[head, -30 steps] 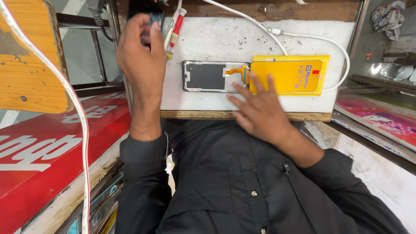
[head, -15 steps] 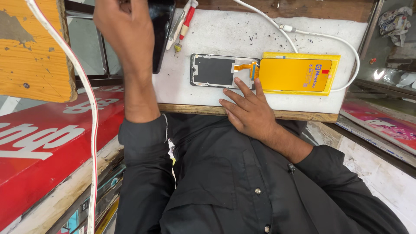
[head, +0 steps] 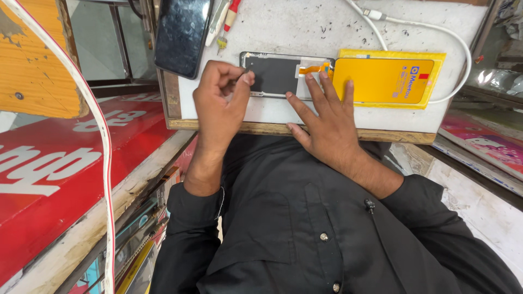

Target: The person handles a smartphone and a screen replacement part, repeatedly wiping the screen and edges with a cloth. The person also wipes the work surface and the replacement part. The phone remains disassembled on the table at the end.

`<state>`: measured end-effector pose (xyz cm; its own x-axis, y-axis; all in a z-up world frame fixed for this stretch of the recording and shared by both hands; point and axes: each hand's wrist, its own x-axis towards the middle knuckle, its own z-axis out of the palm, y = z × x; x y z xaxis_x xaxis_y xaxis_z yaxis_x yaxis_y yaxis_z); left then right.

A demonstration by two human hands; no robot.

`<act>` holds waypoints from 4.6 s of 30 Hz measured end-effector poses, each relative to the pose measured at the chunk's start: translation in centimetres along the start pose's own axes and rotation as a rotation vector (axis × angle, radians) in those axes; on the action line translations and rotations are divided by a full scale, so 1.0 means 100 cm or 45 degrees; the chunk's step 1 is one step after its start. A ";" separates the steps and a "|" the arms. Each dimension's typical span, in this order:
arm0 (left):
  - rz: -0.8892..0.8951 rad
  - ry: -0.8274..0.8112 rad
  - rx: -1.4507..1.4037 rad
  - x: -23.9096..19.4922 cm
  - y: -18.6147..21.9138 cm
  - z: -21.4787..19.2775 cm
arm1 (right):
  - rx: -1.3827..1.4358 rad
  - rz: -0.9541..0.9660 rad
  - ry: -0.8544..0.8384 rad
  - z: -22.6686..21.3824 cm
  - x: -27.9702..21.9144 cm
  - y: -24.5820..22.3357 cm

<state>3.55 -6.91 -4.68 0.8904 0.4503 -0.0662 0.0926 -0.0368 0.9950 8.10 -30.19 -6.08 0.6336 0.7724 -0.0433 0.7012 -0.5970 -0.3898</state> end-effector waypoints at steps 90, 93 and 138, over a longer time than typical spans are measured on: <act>0.224 0.255 1.168 0.025 -0.024 0.011 | -0.153 -0.015 0.007 0.019 -0.009 0.003; 0.317 0.298 1.207 0.022 -0.026 0.025 | -0.159 -0.015 0.001 0.019 -0.008 0.003; 0.187 -0.244 0.831 -0.029 0.000 -0.036 | 0.397 0.004 0.394 -0.033 -0.013 0.014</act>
<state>-0.66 -5.05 -4.21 0.9716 0.2365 -0.0060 0.1608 -0.6413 0.7503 9.35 -32.72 -3.54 0.7371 0.6410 0.2139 0.5968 -0.4690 -0.6511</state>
